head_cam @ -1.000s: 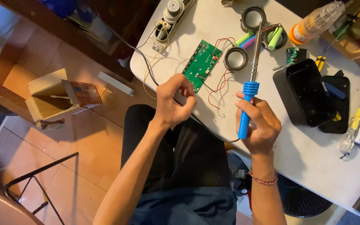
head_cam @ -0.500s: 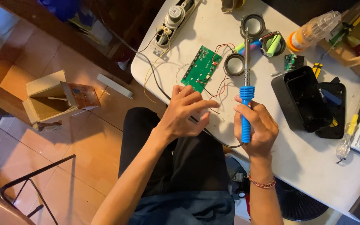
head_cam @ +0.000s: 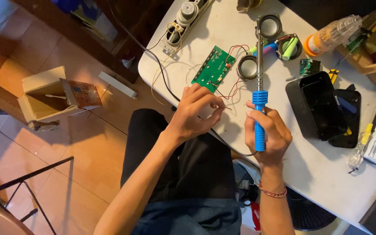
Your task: Soldering wires onto a printed circuit board (PCB) using a soldering iron and solder wire.
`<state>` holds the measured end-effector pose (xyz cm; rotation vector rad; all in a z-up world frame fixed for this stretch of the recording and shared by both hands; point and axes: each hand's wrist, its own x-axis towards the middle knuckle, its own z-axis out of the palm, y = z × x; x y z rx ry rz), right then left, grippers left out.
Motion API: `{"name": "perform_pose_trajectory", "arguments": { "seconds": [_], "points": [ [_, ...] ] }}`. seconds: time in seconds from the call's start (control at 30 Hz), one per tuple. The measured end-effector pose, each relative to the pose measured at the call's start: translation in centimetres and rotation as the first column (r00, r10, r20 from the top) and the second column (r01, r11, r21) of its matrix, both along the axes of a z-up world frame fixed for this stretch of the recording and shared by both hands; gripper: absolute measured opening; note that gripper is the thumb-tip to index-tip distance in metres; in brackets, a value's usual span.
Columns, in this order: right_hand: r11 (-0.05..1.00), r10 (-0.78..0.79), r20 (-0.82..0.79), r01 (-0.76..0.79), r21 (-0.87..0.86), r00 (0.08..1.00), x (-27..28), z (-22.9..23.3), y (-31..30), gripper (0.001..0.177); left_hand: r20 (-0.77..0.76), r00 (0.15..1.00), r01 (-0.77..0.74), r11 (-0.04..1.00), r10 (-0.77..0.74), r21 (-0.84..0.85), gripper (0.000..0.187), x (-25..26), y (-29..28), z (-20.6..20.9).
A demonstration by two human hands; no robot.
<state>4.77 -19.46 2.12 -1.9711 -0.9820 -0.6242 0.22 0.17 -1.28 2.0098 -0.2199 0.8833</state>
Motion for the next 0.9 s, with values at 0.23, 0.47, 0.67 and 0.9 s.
{"name": "perform_pose_trajectory", "arguments": {
  "seconds": [0.23,0.47,0.67,0.9],
  "points": [
    [0.996,0.023,-0.069,-0.017,0.082,0.997,-0.1,0.4,0.8,0.021,-0.004,0.998,-0.06,0.997,0.06,-0.053,0.015,0.2,-0.1,-0.5],
    [0.986,0.11,-0.145,-0.089,0.143,0.983,-0.1,0.7,2.2,0.024,-0.001,0.996,-0.09,0.995,0.09,-0.045,0.018,0.1,-0.2,-0.7],
    [0.984,0.138,-0.155,-0.118,0.132,0.978,0.0,0.1,2.5,0.027,0.011,0.988,-0.148,0.972,0.153,-0.183,0.018,-0.2,-0.3,0.0],
    [0.992,0.107,-0.129,-0.097,0.08,0.986,-0.3,0.3,2.7,0.027,0.025,0.942,-0.331,0.94,0.335,-0.085,0.017,0.4,-0.5,0.1]
  ]
}}
